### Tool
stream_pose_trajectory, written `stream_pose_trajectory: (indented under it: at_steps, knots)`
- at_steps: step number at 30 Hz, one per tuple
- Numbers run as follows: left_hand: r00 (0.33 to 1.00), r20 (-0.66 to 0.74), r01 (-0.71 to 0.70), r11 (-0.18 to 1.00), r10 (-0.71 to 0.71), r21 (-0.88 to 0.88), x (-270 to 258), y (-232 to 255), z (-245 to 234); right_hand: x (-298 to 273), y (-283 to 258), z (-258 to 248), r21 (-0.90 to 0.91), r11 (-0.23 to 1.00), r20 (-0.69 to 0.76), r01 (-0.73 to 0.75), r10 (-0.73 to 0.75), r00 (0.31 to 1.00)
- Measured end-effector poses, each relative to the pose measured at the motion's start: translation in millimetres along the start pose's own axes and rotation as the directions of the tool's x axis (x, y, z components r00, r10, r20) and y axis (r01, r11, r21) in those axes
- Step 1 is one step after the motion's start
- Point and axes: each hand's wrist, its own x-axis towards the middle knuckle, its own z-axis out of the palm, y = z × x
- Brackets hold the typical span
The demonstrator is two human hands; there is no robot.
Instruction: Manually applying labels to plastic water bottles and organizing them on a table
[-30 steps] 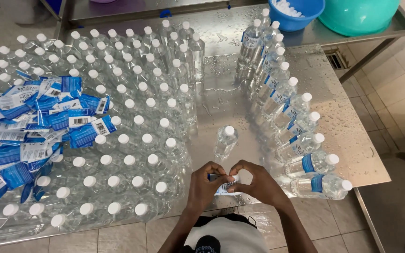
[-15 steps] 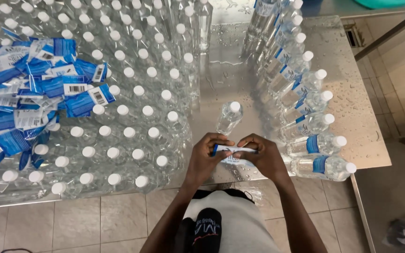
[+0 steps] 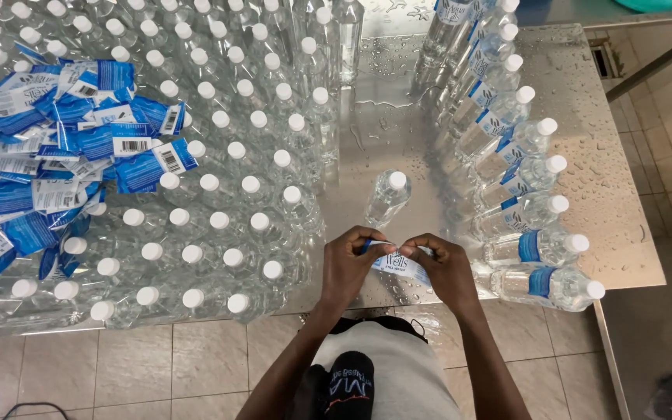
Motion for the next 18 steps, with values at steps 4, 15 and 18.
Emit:
stream_pose_trajectory:
  at_steps: [4,15,18]
  knots:
    - [0.999,-0.032,-0.015,1.0,0.015,-0.011,0.3,-5.5,3.7,0.8,9.4,12.6,-0.071,0.987,-0.007,0.146,-0.147,0.989]
    - [0.919,0.356,0.325,0.839,-0.17,-0.436,1.6,-46.3,-3.4,-28.2,-17.0,33.6,-0.077,0.986,-0.194,0.147,-0.159,0.968]
    - [0.844,0.515,0.441,0.737,-0.146,-0.513,5.4,-58.2,-4.9,-27.2,9.8,35.7,-0.014,0.988,-0.259,0.155,-0.153,0.954]
